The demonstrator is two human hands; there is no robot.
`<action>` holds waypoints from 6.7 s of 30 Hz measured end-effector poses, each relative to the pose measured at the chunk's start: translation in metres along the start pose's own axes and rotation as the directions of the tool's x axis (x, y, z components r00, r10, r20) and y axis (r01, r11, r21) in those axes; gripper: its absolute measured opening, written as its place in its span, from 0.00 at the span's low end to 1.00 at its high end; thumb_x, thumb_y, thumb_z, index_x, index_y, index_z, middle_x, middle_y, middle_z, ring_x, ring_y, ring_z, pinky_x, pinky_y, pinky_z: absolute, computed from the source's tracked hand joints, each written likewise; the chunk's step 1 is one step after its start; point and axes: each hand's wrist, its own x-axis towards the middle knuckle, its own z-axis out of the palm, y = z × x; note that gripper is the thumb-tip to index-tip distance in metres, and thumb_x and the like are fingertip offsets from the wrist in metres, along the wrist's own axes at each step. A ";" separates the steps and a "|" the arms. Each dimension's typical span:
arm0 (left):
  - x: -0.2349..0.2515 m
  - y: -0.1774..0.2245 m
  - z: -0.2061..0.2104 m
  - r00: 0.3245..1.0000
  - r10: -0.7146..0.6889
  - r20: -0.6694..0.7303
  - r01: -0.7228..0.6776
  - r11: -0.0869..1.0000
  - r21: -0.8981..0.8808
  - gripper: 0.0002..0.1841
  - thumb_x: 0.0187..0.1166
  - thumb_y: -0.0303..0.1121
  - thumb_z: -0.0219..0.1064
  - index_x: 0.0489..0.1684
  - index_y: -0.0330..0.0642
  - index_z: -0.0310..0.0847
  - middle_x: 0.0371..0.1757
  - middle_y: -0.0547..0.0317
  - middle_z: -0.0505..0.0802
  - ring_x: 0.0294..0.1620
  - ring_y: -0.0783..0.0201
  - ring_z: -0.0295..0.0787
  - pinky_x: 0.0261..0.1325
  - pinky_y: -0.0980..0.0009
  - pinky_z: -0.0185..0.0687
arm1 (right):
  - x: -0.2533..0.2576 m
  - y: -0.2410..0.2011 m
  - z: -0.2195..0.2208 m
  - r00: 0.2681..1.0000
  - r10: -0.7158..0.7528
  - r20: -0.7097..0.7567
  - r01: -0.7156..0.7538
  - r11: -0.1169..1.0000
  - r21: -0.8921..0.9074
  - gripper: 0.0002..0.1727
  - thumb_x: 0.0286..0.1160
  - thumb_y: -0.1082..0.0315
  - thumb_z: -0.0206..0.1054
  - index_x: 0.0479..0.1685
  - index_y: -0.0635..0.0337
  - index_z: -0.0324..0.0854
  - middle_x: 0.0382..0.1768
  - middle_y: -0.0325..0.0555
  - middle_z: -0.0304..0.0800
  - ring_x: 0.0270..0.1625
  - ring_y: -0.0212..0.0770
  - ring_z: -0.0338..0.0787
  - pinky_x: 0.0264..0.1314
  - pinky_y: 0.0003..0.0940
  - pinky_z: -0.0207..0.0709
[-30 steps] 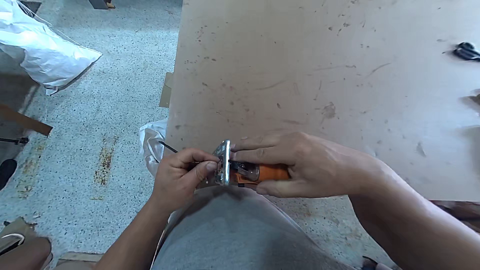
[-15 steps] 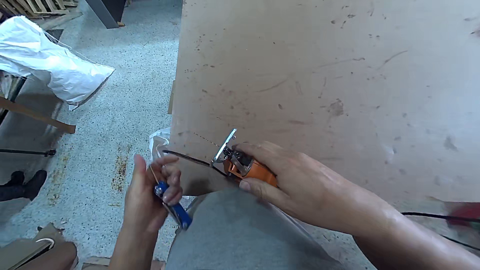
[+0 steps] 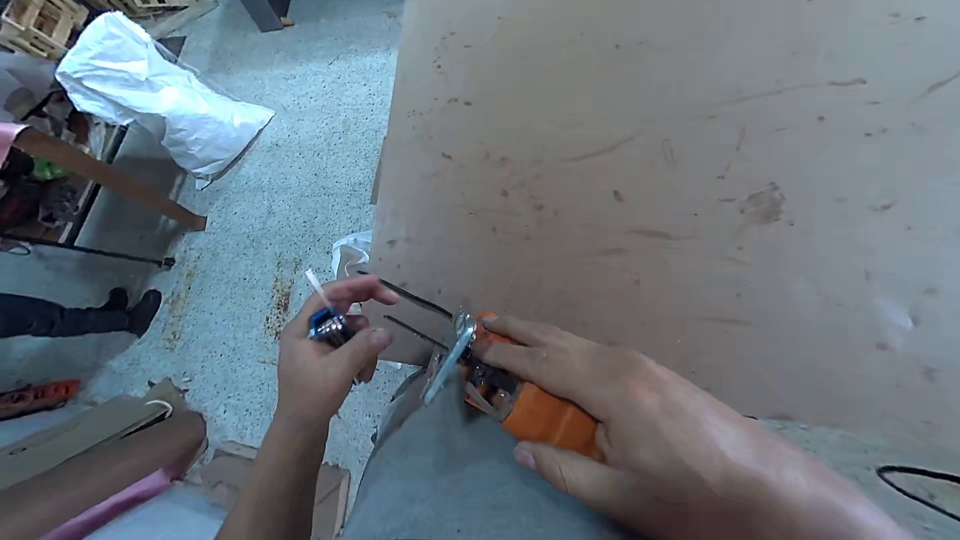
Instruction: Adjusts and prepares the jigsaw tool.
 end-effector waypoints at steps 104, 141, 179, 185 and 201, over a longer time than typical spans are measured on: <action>0.052 0.086 0.052 0.873 0.204 0.443 -0.488 0.369 0.791 0.05 0.73 0.31 0.70 0.41 0.46 0.88 0.31 0.74 0.88 0.25 0.84 0.79 0.23 0.86 0.75 | 0.057 -0.025 -0.020 0.956 0.279 0.088 -0.277 0.960 -0.035 0.32 0.75 0.42 0.67 0.81 0.33 0.75 0.64 0.28 0.86 0.56 0.26 0.88 0.50 0.32 0.86; 0.060 0.106 0.048 0.740 -0.087 0.667 -0.673 -0.056 0.738 0.11 0.83 0.38 0.60 0.29 0.51 0.81 0.23 0.68 0.76 0.18 0.70 0.74 0.15 0.72 0.65 | 0.057 -0.026 -0.013 0.960 0.260 0.099 -0.257 0.965 -0.046 0.30 0.74 0.45 0.67 0.78 0.35 0.77 0.63 0.32 0.84 0.51 0.30 0.88 0.45 0.34 0.86; 0.101 0.186 0.036 0.437 -0.438 0.786 -0.896 -0.130 0.426 0.21 0.86 0.45 0.56 0.68 0.49 0.87 0.28 0.61 0.86 0.24 0.58 0.83 0.23 0.60 0.77 | 0.059 -0.024 -0.013 0.963 0.251 0.095 -0.244 0.967 -0.075 0.33 0.76 0.44 0.65 0.82 0.38 0.75 0.60 0.35 0.84 0.49 0.31 0.88 0.43 0.33 0.85; 0.093 0.195 0.050 0.337 -0.488 0.805 -0.935 -0.271 0.227 0.22 0.84 0.24 0.52 0.75 0.35 0.79 0.33 0.47 0.87 0.30 0.47 0.82 0.33 0.53 0.73 | 0.060 -0.024 -0.009 0.971 0.220 0.091 -0.213 0.974 -0.081 0.30 0.75 0.43 0.64 0.78 0.37 0.78 0.59 0.33 0.85 0.50 0.31 0.88 0.45 0.34 0.86; 0.072 0.194 0.051 0.549 -0.343 0.762 -0.836 -0.243 0.493 0.22 0.88 0.44 0.54 0.60 0.39 0.89 0.18 0.59 0.80 0.14 0.57 0.75 0.15 0.60 0.66 | 0.056 -0.024 -0.012 0.962 0.257 0.094 -0.248 0.964 -0.092 0.29 0.76 0.43 0.62 0.76 0.38 0.76 0.60 0.37 0.84 0.53 0.37 0.89 0.46 0.39 0.85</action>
